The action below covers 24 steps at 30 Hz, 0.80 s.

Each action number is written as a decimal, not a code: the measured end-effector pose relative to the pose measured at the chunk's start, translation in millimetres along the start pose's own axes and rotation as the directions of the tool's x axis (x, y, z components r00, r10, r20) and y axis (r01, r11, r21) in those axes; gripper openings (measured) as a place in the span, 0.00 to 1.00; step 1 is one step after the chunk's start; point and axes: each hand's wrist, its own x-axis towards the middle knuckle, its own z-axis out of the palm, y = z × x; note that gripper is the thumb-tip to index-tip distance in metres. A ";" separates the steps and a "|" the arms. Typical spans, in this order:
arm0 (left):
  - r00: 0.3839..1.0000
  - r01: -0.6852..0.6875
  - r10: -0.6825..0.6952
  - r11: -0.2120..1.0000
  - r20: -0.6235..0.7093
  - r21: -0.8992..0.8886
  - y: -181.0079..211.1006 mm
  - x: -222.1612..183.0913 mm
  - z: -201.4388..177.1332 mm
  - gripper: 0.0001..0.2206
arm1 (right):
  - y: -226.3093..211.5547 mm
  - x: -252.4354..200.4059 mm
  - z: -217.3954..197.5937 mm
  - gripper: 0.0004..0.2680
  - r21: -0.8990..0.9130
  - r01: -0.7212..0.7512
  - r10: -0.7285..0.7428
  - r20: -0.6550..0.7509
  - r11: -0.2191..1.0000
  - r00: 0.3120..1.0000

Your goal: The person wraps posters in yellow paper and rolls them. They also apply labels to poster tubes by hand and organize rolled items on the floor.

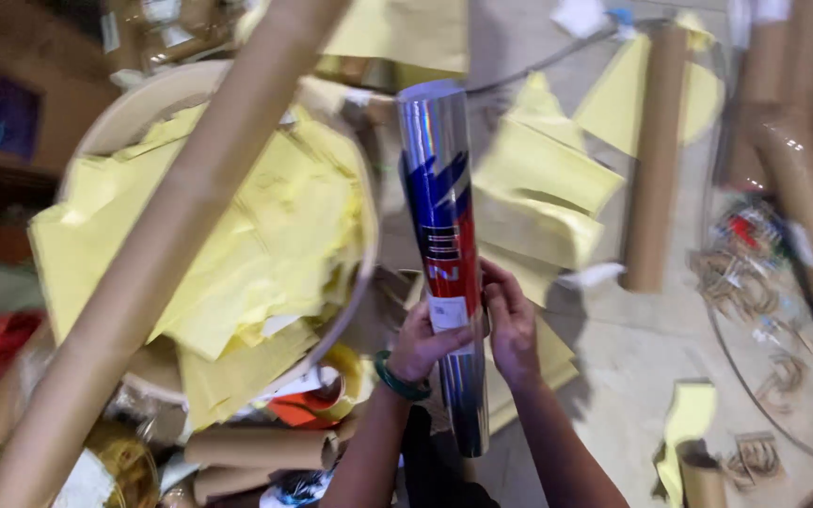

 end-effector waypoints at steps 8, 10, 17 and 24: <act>0.963 0.264 -0.265 0.964 0.040 0.034 -101.0 47.7 45.5 0.20 | 66.3 22.3 -185.6 0.09 -0.725 0.129 -0.495 -0.318 0.677 0.809; 0.960 0.278 -0.278 0.961 0.042 0.005 -120.1 54.7 45.2 0.19 | 86.4 39.9 -223.5 0.12 -0.828 0.033 -0.562 -0.349 0.559 0.750; 0.940 0.335 -0.336 0.942 -0.054 -0.021 -127.9 63.2 36.3 0.20 | 93.8 73.0 -259.0 0.30 -0.857 -0.367 -0.481 -0.509 0.362 0.714; 0.954 0.289 -0.291 0.957 -0.073 -0.037 -118.7 73.3 33.9 0.22 | 101.4 25.7 -240.6 0.22 0.019 -0.362 0.351 -0.298 0.932 0.888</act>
